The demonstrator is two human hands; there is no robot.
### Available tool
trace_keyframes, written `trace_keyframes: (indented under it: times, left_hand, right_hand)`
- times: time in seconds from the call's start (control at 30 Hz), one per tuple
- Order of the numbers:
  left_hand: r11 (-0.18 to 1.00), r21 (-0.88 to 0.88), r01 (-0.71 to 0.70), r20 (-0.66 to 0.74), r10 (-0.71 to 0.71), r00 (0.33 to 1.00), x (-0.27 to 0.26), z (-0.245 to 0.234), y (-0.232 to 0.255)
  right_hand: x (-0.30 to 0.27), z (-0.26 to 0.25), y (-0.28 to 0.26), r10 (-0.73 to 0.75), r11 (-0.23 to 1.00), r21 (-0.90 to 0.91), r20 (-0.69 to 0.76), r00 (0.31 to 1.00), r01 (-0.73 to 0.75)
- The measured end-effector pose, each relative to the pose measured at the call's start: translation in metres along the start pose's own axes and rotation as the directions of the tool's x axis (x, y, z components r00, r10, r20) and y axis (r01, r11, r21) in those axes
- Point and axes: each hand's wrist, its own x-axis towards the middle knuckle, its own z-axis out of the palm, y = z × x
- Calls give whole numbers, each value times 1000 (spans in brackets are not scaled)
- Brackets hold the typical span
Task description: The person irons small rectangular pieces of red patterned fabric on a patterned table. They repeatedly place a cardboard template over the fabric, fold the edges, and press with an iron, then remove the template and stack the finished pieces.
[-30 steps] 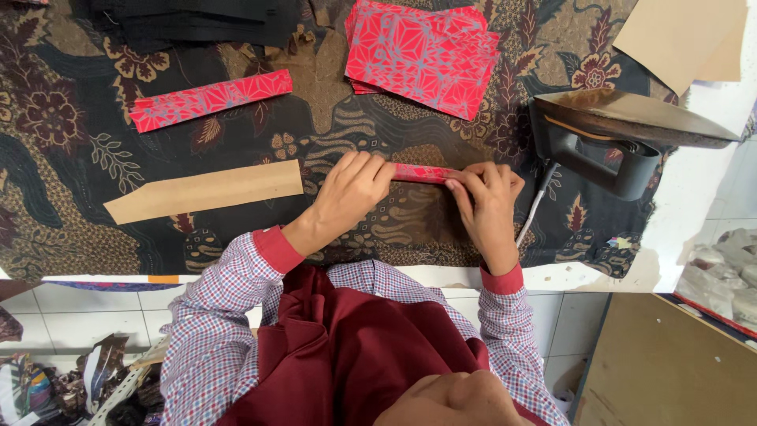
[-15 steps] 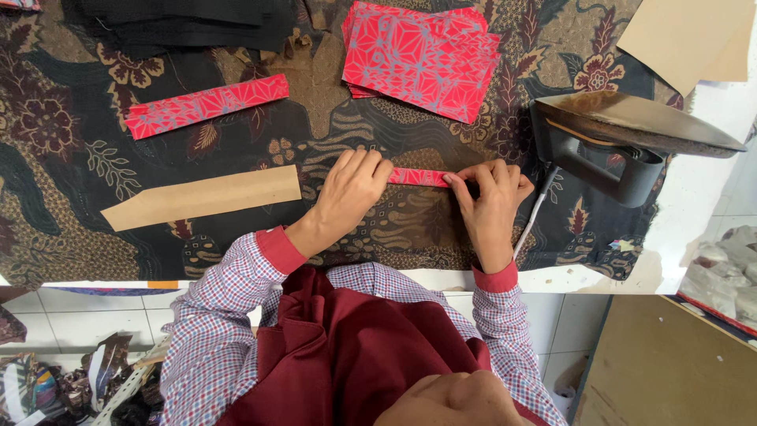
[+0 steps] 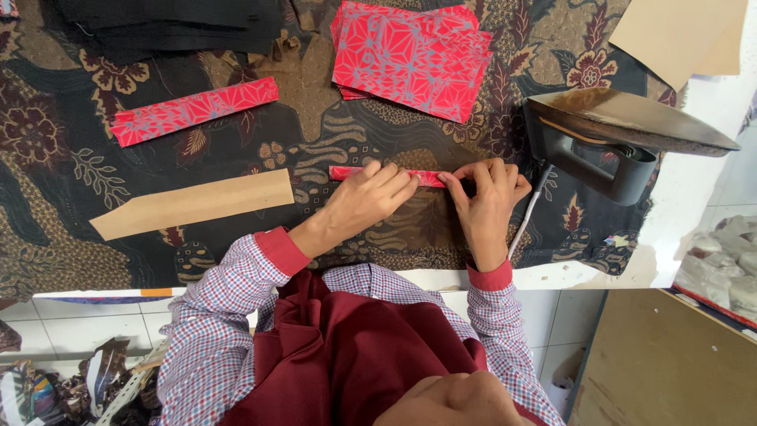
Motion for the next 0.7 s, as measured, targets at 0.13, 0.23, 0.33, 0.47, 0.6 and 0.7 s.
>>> trace_keyframes:
  times: [0.13, 0.23, 0.33, 0.47, 0.6, 0.7]
  left_hand:
    - [996, 92, 14, 47, -19, 999, -3, 0, 9]
    - [985, 174, 15, 72, -27, 997, -5, 2, 13]
    - [983, 184, 28, 84, -44, 996, -7, 5, 16]
    - [987, 157, 41, 81, -54, 995, -11, 10, 19]
    - [988, 142, 61, 74, -72, 995, -14, 13, 21]
    - [987, 136, 82, 61, -91, 994, -16, 13, 25]
  right_hand:
    - [-6, 1, 9, 21, 1000, -4, -42, 999, -21]
    - [-15, 1, 21, 85, 996, 52, -122, 989, -79]
    - [-26, 1, 34, 244, 950, 258, -273, 930, -174]
    - [-27, -1, 55, 506, 712, 692, -394, 768, -114]
    - [-11, -13, 85, 472, 554, 832, -333, 816, 19]
    - [3, -30, 99, 430, 429, 896, -313, 847, 113]
